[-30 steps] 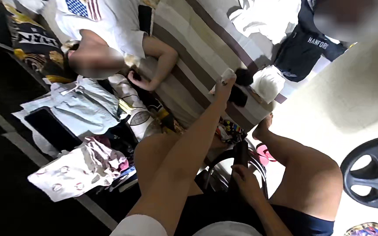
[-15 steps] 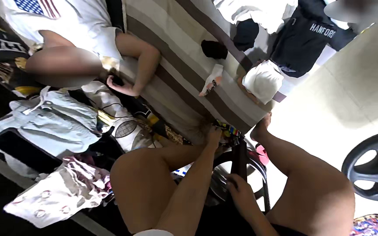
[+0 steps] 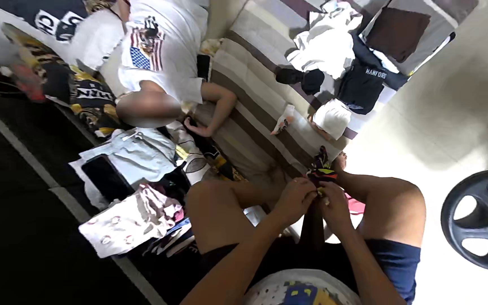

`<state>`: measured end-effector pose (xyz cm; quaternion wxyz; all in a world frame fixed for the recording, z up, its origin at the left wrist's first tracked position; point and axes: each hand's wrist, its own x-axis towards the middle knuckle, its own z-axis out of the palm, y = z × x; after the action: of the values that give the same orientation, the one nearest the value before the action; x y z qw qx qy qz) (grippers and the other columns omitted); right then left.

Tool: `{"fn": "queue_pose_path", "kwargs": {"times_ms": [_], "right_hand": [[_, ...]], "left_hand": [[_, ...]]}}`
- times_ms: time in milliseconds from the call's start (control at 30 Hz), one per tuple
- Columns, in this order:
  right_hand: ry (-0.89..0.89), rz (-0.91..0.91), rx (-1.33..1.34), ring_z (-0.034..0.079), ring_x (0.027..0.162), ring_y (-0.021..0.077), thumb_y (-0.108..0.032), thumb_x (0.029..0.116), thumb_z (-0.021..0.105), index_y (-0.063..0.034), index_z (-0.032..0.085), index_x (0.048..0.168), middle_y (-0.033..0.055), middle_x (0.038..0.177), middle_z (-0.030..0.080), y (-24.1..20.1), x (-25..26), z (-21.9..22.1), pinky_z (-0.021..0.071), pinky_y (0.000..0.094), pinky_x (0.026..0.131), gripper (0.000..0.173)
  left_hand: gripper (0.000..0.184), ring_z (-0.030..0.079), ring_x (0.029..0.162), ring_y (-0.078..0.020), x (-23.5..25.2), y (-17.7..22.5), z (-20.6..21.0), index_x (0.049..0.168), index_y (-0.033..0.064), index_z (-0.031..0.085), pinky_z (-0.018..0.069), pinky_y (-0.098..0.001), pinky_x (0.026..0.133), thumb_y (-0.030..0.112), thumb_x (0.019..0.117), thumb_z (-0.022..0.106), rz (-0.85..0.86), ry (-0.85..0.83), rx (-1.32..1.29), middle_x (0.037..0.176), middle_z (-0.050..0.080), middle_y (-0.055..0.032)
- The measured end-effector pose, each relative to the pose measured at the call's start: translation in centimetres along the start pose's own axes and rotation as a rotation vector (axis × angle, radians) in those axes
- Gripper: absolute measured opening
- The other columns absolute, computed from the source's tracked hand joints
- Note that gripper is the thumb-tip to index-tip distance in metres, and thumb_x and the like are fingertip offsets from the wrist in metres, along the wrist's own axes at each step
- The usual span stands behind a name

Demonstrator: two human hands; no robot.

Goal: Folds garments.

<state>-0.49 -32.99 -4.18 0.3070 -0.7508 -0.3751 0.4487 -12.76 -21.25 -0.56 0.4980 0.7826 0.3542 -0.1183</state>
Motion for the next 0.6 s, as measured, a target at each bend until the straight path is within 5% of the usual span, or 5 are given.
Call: {"fn": "queue_pose_path", "kwargs": {"times_ms": [167, 233, 367, 500, 600], "right_hand": [[0.026, -0.337, -0.031, 0.044, 0.142, 0.0379, -0.031, 0.088, 0.073, -0.0082, 0.077, 0.094, 0.0095, 0.138, 0.064, -4.5, -1.6, -5.3, 0.0288, 0.0682, 0.113, 0.024], [0.032, -0.443, 0.1, 0.05, 0.136, 0.0235, -0.031, 0.0904, 0.069, -0.0118, 0.077, 0.085, 0.0015, 0.122, 0.071, -7.1, -2.5, -8.1, 0.0335, 0.0556, 0.114, 0.021], [-0.043, -0.564, 0.341, 0.063, 0.079, -0.0028, -0.016, 0.0886, 0.067, -0.0154, 0.074, 0.084, -0.0103, 0.085, 0.069, -13.0, -4.9, -13.3, 0.0546, 0.0169, 0.07, 0.008], [-0.421, -0.687, 0.455, 0.066, 0.083, -0.0033, -0.039, 0.0968, 0.064, -0.0205, 0.075, 0.108, -0.0118, 0.092, 0.072, -16.3, -8.0, -17.1, 0.0557, 0.0158, 0.073, 0.024], [-0.623, -0.599, 0.237, 0.055, 0.072, -0.0108, -0.051, 0.1033, 0.05, -0.022, 0.071, 0.085, -0.0181, 0.076, 0.063, -18.0, -11.0, -17.1, 0.0445, 0.0114, 0.063, 0.04]], "left_hand": [[0.033, 0.063, 0.085, -0.0096, -3.0, 3.2, -3.4, 0.118, -0.0048, 0.064, 0.0533, -0.0275, 0.08, 0.019, 0.1091, 0.043, 0.072, 0.084, -0.228, 0.097, 0.067, -0.0113], [0.028, 0.062, 0.078, -0.0043, -3.8, 5.0, -4.6, 0.109, -0.0026, 0.065, 0.0534, -0.0243, 0.075, 0.018, 0.1079, 0.046, 0.249, 0.143, -0.294, 0.088, 0.066, -0.0051], [0.018, 0.056, 0.07, 0.0004, -6.6, 11.2, -9.0, 0.103, 0.0008, 0.066, 0.0494, -0.0171, 0.065, 0.012, 0.1047, 0.052, 0.545, 0.184, -0.292, 0.08, 0.062, 0.0013], [0.01, 0.057, 0.064, 0.0044, -9.7, 15.7, -14.9, 0.088, 0.0017, 0.065, 0.0481, -0.012, 0.058, 0.006, 0.0964, 0.062, 0.711, -0.281, -0.264, 0.07, 0.061, 0.0057], [0.009, 0.054, 0.056, 0.0091, -12.9, 18.3, -16.8, 0.082, 0.0007, 0.071, 0.0417, -0.0081, 0.05, 0.007, 0.0875, 0.072, 0.718, -0.543, -0.135, 0.062, 0.061, 0.0086]]}}
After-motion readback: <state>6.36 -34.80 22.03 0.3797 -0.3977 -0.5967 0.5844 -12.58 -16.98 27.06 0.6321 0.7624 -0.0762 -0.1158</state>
